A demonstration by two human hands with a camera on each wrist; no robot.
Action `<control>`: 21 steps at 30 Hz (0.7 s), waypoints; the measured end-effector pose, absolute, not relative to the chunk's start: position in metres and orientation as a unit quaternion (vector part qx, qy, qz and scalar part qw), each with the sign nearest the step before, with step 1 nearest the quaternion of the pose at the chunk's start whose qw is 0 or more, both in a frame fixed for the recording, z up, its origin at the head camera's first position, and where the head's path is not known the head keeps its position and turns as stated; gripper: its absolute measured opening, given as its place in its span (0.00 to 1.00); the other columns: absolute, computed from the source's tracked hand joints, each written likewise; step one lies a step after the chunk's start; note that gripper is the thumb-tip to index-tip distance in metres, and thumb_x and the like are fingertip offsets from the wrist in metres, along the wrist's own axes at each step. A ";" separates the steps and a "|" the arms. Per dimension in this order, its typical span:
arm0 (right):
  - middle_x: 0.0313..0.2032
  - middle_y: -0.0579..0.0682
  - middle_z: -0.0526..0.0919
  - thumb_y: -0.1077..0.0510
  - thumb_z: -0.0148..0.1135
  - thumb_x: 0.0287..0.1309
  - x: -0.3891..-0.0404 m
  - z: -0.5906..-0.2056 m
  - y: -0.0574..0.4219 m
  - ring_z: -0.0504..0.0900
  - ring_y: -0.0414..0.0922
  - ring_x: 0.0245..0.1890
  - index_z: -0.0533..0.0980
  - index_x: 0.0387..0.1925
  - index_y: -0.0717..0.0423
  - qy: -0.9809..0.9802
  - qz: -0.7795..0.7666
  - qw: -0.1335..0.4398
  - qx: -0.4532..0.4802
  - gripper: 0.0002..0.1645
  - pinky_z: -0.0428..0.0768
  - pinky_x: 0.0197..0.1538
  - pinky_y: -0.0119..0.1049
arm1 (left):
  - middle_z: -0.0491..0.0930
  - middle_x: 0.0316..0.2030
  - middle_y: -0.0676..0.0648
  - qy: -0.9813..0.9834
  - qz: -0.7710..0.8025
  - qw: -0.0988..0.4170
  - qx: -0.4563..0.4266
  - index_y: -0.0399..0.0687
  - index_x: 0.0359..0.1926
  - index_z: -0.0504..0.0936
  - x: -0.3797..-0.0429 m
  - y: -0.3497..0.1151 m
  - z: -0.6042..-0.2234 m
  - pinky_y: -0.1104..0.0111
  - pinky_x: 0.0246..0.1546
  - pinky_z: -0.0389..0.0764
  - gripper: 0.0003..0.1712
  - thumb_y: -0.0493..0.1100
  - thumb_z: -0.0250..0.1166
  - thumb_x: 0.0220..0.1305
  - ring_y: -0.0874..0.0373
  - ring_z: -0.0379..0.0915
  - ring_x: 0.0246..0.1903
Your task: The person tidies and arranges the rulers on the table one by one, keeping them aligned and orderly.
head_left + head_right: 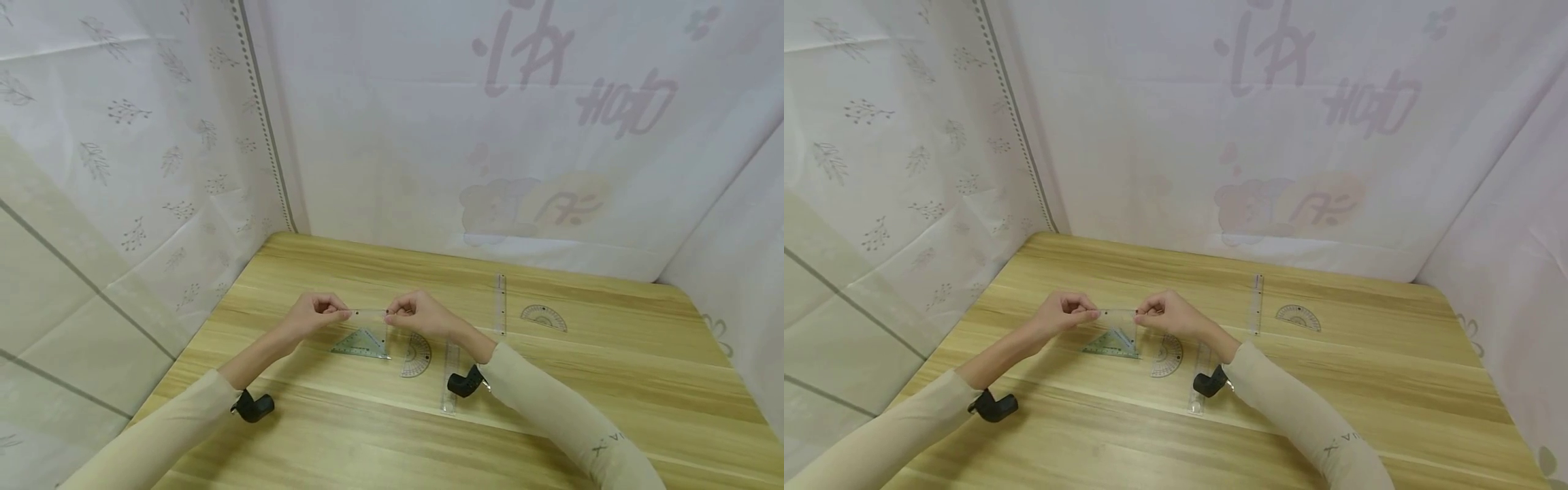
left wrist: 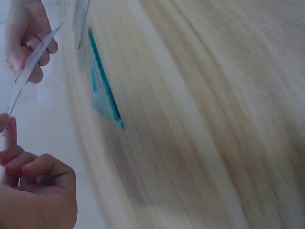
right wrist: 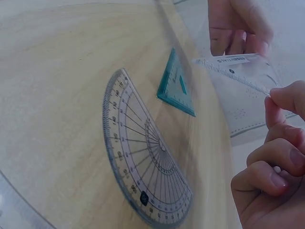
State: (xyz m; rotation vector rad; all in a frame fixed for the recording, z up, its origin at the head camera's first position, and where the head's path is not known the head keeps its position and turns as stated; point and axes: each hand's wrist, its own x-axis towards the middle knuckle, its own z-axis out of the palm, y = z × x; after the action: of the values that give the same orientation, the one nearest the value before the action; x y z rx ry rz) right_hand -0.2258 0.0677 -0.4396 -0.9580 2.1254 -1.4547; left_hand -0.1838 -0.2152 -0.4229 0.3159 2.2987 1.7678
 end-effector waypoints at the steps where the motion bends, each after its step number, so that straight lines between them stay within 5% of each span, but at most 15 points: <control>1: 0.33 0.61 0.82 0.59 0.64 0.71 -0.225 -0.439 0.067 0.67 0.39 0.25 0.83 0.39 0.66 0.759 -0.517 0.195 -0.344 0.12 0.67 0.30 0.32 | 0.66 0.24 0.52 0.786 0.595 0.119 0.114 0.28 0.40 0.84 -0.183 -0.217 -0.423 0.70 0.28 0.62 0.14 0.39 0.71 0.66 0.60 0.60 0.26; 9: 0.25 0.45 0.77 0.61 0.64 0.69 -0.225 -0.443 0.061 0.66 0.38 0.23 0.83 0.40 0.67 0.760 -0.511 0.192 -0.353 0.09 0.67 0.29 0.30 | 0.66 0.24 0.52 0.799 0.557 0.156 0.167 0.34 0.35 0.85 -0.181 -0.230 -0.424 0.69 0.30 0.63 0.07 0.36 0.70 0.65 0.61 0.61 0.28; 21: 0.25 0.43 0.75 0.60 0.62 0.72 -0.221 -0.440 0.054 0.66 0.39 0.24 0.82 0.42 0.69 0.752 -0.521 0.193 -0.355 0.12 0.66 0.29 0.32 | 0.67 0.25 0.51 0.788 0.528 0.225 0.221 0.29 0.34 0.83 -0.178 -0.237 -0.423 0.68 0.31 0.63 0.09 0.35 0.69 0.65 0.59 0.61 0.30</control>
State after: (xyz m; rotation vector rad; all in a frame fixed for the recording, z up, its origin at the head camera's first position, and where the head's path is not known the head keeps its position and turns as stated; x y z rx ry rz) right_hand -0.2211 0.0537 -0.4402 -0.9971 2.1102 -1.4616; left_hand -0.1776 -0.2368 -0.4233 0.6087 2.1749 1.4579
